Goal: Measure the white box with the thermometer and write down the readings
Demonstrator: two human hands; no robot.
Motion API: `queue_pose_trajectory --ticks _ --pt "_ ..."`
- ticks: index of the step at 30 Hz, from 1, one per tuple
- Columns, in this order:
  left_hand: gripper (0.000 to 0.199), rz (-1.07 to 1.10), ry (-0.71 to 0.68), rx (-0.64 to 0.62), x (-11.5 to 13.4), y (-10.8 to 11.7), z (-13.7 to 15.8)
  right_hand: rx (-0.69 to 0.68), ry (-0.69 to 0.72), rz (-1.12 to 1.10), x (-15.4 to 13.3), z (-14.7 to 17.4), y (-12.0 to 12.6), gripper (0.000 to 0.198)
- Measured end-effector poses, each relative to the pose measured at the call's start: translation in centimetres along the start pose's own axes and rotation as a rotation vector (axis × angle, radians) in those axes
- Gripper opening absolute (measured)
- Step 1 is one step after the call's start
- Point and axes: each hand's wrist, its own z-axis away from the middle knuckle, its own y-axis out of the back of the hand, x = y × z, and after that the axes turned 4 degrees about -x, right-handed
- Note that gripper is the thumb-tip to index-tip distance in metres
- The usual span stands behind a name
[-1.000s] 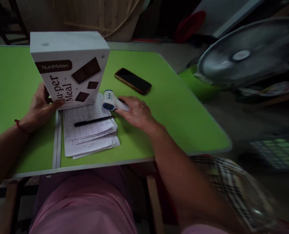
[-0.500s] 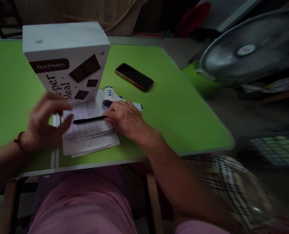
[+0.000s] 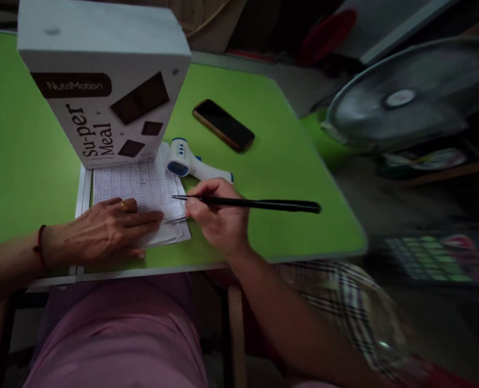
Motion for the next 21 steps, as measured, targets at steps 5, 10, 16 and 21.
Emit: queue_pose_trajectory --ticks 5,10,16,21 --pt "0.046 0.006 0.001 -0.009 -0.09 -0.08 0.09 -0.112 -0.107 0.132 -0.1 0.8 -0.42 0.006" --pt "0.052 -0.005 0.004 -0.009 -0.21 -0.01 0.2 -0.093 -0.052 0.229 -0.62 0.62 -0.84 0.006" --pt "0.052 -0.006 0.003 -0.005 -0.21 -0.23 0.17 -0.113 0.021 0.257 -0.44 0.57 -0.81 0.01" --pt "0.052 0.012 0.005 -0.009 -0.15 -0.05 0.16 -0.141 0.025 0.246 -0.43 0.66 -0.91 0.01"
